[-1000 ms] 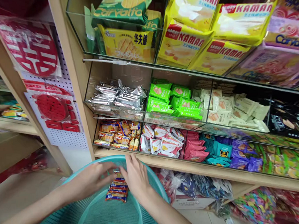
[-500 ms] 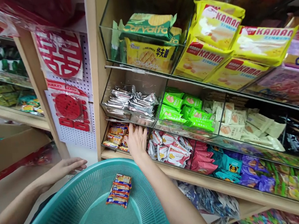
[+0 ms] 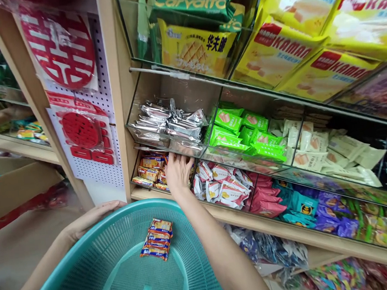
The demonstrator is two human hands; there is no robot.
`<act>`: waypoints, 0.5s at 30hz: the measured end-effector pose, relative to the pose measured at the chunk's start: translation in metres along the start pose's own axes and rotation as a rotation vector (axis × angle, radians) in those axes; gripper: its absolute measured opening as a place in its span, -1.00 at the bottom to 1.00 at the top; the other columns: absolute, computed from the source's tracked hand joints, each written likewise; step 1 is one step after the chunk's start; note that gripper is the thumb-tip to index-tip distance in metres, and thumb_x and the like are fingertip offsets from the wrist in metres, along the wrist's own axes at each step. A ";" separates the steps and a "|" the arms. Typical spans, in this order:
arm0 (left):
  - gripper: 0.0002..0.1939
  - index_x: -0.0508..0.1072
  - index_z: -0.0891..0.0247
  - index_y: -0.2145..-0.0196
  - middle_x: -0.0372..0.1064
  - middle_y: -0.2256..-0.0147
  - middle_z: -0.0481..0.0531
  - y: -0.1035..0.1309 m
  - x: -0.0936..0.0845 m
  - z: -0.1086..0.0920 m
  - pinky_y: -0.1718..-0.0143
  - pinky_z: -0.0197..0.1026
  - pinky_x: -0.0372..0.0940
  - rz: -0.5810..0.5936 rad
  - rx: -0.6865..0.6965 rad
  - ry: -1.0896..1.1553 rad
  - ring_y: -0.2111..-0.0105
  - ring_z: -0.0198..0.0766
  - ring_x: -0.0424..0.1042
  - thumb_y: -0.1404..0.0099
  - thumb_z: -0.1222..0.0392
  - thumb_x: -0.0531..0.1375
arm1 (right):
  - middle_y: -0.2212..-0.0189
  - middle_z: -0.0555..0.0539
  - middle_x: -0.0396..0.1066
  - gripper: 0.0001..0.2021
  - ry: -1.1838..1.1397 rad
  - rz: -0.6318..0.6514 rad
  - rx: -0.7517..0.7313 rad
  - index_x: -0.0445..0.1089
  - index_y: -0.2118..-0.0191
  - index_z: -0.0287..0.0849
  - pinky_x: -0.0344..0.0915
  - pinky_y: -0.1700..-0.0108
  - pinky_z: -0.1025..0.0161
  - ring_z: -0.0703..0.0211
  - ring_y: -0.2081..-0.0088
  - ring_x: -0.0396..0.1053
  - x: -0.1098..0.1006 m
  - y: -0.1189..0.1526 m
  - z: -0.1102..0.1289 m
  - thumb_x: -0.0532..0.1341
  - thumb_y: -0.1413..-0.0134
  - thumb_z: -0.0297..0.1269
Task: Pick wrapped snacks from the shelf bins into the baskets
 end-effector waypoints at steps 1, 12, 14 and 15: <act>-0.53 0.52 0.30 0.18 0.51 0.18 0.13 0.001 0.001 0.001 0.05 -0.10 0.30 0.000 -0.008 0.000 0.15 -0.05 0.44 -0.10 -0.12 0.26 | 0.07 -0.36 0.39 -0.60 -0.009 -0.009 0.013 0.15 -0.06 -0.29 -0.12 -0.11 -0.23 -0.20 -0.03 0.19 0.000 0.001 0.000 0.10 -0.09 -0.35; -0.63 0.51 0.27 0.26 0.49 0.21 0.03 0.007 0.005 0.001 0.02 -0.15 0.26 -0.046 -0.018 0.015 0.11 -0.10 0.40 -0.06 -0.05 0.31 | 0.02 -0.23 0.37 -0.54 -0.162 -0.170 0.008 0.05 -0.18 -0.24 -0.16 -0.17 -0.11 -0.05 -0.05 0.19 0.001 0.025 0.002 0.06 -0.18 -0.28; -0.63 0.51 0.27 0.26 0.48 0.21 0.03 0.007 0.005 0.002 0.03 -0.14 0.27 -0.031 -0.015 0.020 0.12 -0.09 0.40 -0.07 -0.05 0.31 | -0.01 -0.22 0.36 -0.54 -0.174 -0.211 -0.059 0.03 -0.20 -0.22 -0.19 -0.19 -0.09 0.00 -0.09 0.19 -0.002 0.032 0.004 0.05 -0.19 -0.30; -0.63 0.50 0.26 0.25 0.48 0.21 0.03 0.007 0.005 0.003 0.05 -0.14 0.28 -0.021 -0.019 0.023 0.14 -0.10 0.41 -0.08 -0.05 0.30 | -0.04 -0.21 0.35 -0.54 -0.172 -0.229 -0.102 0.02 -0.20 -0.21 -0.21 -0.21 -0.09 0.03 -0.11 0.18 -0.005 0.037 0.005 0.05 -0.20 -0.32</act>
Point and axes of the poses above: each hand's wrist, its own y-axis away from the middle knuckle, its own x-axis out of the palm, z = x × y, the point moved 2 cm from there along -y, towards the middle knuckle
